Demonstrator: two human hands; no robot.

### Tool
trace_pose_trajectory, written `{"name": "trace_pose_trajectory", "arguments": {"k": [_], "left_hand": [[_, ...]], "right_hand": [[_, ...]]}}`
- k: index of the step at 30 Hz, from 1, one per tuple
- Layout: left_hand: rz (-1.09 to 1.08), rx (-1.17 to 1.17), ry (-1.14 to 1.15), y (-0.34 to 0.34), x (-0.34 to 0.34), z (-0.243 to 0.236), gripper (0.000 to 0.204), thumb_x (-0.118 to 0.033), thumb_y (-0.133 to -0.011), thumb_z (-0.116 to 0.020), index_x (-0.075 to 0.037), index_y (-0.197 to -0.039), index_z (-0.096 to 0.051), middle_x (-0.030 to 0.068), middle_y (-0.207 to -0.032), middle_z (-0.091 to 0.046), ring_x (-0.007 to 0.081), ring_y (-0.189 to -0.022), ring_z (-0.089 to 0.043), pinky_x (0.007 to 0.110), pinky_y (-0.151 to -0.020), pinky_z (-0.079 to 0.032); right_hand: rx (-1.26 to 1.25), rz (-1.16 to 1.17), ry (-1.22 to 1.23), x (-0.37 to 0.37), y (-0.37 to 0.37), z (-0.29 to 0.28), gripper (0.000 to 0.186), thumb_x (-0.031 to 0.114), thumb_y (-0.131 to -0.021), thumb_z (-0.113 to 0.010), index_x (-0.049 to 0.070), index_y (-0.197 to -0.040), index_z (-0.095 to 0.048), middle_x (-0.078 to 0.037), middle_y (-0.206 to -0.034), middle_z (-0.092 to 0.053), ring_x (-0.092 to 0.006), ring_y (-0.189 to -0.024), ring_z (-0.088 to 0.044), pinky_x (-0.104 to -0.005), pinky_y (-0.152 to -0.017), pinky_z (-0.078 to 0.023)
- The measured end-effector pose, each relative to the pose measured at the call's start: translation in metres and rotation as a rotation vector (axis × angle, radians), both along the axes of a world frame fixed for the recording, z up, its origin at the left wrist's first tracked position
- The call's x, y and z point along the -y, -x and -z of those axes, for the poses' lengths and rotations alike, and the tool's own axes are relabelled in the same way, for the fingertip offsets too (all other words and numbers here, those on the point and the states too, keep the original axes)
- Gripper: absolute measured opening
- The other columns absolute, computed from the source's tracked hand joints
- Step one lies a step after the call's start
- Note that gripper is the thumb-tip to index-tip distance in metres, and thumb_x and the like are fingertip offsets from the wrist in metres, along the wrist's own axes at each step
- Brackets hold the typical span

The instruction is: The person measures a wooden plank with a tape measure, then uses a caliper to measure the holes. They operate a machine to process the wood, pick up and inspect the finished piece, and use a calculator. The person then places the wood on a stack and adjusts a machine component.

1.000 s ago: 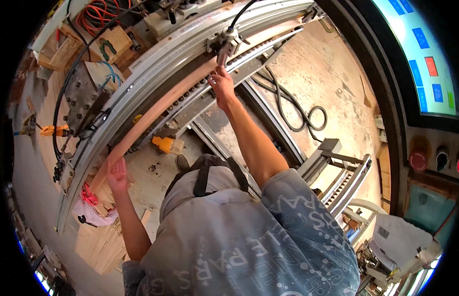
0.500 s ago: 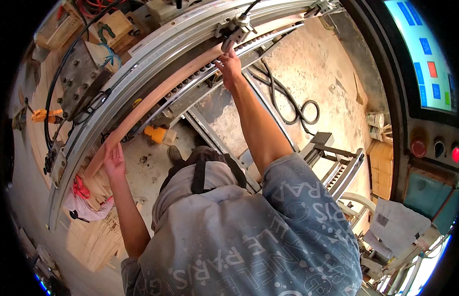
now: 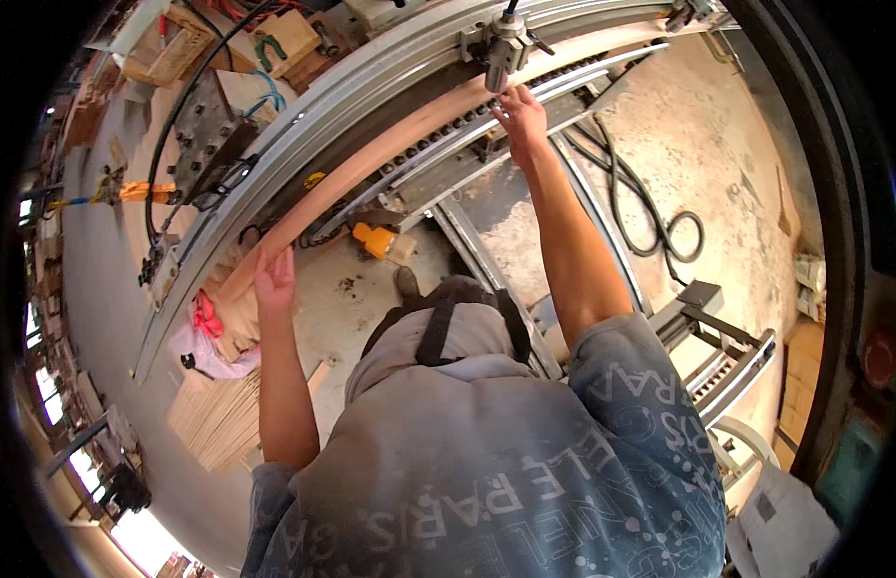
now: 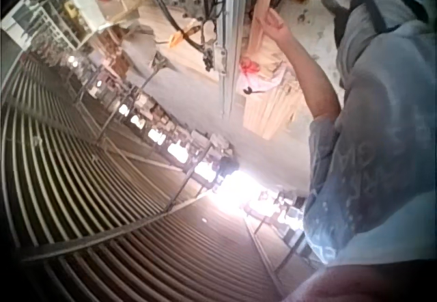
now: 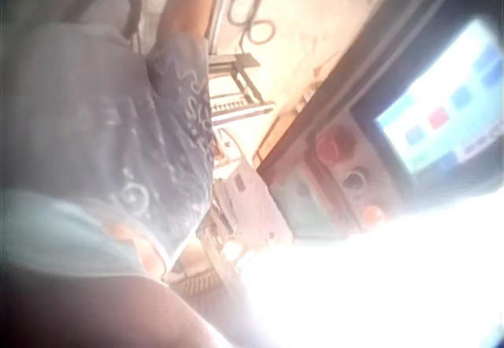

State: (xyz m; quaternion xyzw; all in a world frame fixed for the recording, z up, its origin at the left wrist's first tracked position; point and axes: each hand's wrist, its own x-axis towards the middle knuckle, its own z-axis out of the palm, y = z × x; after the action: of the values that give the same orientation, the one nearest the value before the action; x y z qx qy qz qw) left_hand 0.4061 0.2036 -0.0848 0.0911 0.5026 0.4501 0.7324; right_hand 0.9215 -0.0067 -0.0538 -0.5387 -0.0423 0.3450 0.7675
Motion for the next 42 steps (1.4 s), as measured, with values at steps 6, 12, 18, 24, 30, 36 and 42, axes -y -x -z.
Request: {"name": "trace_pose_trajectory", "arguments": {"k": [6,12,18,24,30,36,42], "left_hand": [[-0.041,-0.103,0.115,-0.015,0.016,-0.021,0.047,-0.021,-0.096,-0.072,0.011,-0.126,-0.054,0.0272,-0.145,-0.049,0.0363,-0.138,-0.048,0.045,-0.113,-0.049],[-0.026,-0.132,0.023,0.013,0.005,0.002,0.036,-0.013,-0.1,-0.065,0.006,-0.129,-0.056,0.0261,-0.137,-0.057,0.0358,-0.131,-0.056,0.044,-0.111,-0.052],[0.044,-0.17,0.024,-0.009,0.004,-0.015,0.028,-0.008,-0.1,-0.063,0.005,-0.124,-0.059,0.0225,-0.126,-0.064,0.0334,-0.125,-0.061,0.043,-0.111,-0.052],[0.066,-0.146,-0.035,-0.002,0.009,-0.011,0.025,-0.008,-0.1,-0.062,0.004,-0.122,-0.06,0.0223,-0.124,-0.065,0.033,-0.124,-0.061,0.043,-0.11,-0.052],[0.064,-0.181,-0.001,0.002,-0.005,0.001,0.031,-0.011,-0.1,-0.063,0.004,-0.127,-0.056,0.0242,-0.128,-0.063,0.0354,-0.126,-0.06,0.045,-0.111,-0.052],[0.203,-0.207,0.018,0.01,0.027,0.001,0.045,-0.025,-0.101,-0.063,0.001,-0.135,-0.05,0.0269,-0.141,-0.056,0.0367,-0.127,-0.06,0.046,-0.106,-0.054],[0.53,-0.552,-0.012,0.067,0.15,0.047,0.031,-0.027,-0.097,-0.067,-0.005,-0.119,-0.066,0.0103,-0.11,-0.071,0.0222,-0.098,-0.07,0.038,-0.087,-0.058]], "right_hand": [[-0.11,0.092,-0.089,-0.013,0.035,0.015,0.072,-0.003,-0.095,-0.054,0.004,-0.159,-0.023,-0.007,-0.153,-0.043,-0.0195,-0.13,-0.049,-0.0403,-0.107,-0.046],[0.039,0.04,-0.016,-0.028,0.044,0.008,0.063,-0.003,-0.091,-0.052,0.002,-0.152,-0.035,-0.001,-0.135,-0.05,-0.0143,-0.113,-0.048,-0.0237,-0.096,-0.037],[0.076,0.045,0.189,-0.028,0.028,0.024,0.054,0.031,-0.109,-0.05,0.01,-0.157,-0.038,-0.007,-0.137,-0.055,-0.0156,-0.109,-0.051,-0.0291,-0.099,-0.039],[0.097,0.071,0.181,-0.028,0.035,0.007,0.045,0.019,-0.104,-0.048,0.009,-0.148,-0.045,-0.003,-0.092,-0.053,-0.0148,-0.081,-0.047,-0.0301,-0.072,-0.042],[-0.007,-0.018,0.094,-0.016,0.026,-0.001,0.025,0.004,-0.091,-0.054,0.007,-0.116,-0.055,-0.001,-0.102,-0.051,-0.0143,-0.095,-0.047,-0.0295,-0.09,-0.041],[-0.18,-0.176,-0.002,0.049,0.004,0.018,0.044,0.015,-0.103,-0.054,-0.003,-0.143,-0.048,-0.015,-0.133,-0.065,-0.0263,-0.12,-0.065,-0.0375,-0.104,-0.051],[-0.181,-0.043,0.501,0.228,0.06,0.154,0.025,0.014,-0.092,-0.054,0.015,-0.068,-0.046,0.001,-0.064,-0.043,-0.0132,-0.053,-0.041,-0.0296,-0.049,-0.035]]}}
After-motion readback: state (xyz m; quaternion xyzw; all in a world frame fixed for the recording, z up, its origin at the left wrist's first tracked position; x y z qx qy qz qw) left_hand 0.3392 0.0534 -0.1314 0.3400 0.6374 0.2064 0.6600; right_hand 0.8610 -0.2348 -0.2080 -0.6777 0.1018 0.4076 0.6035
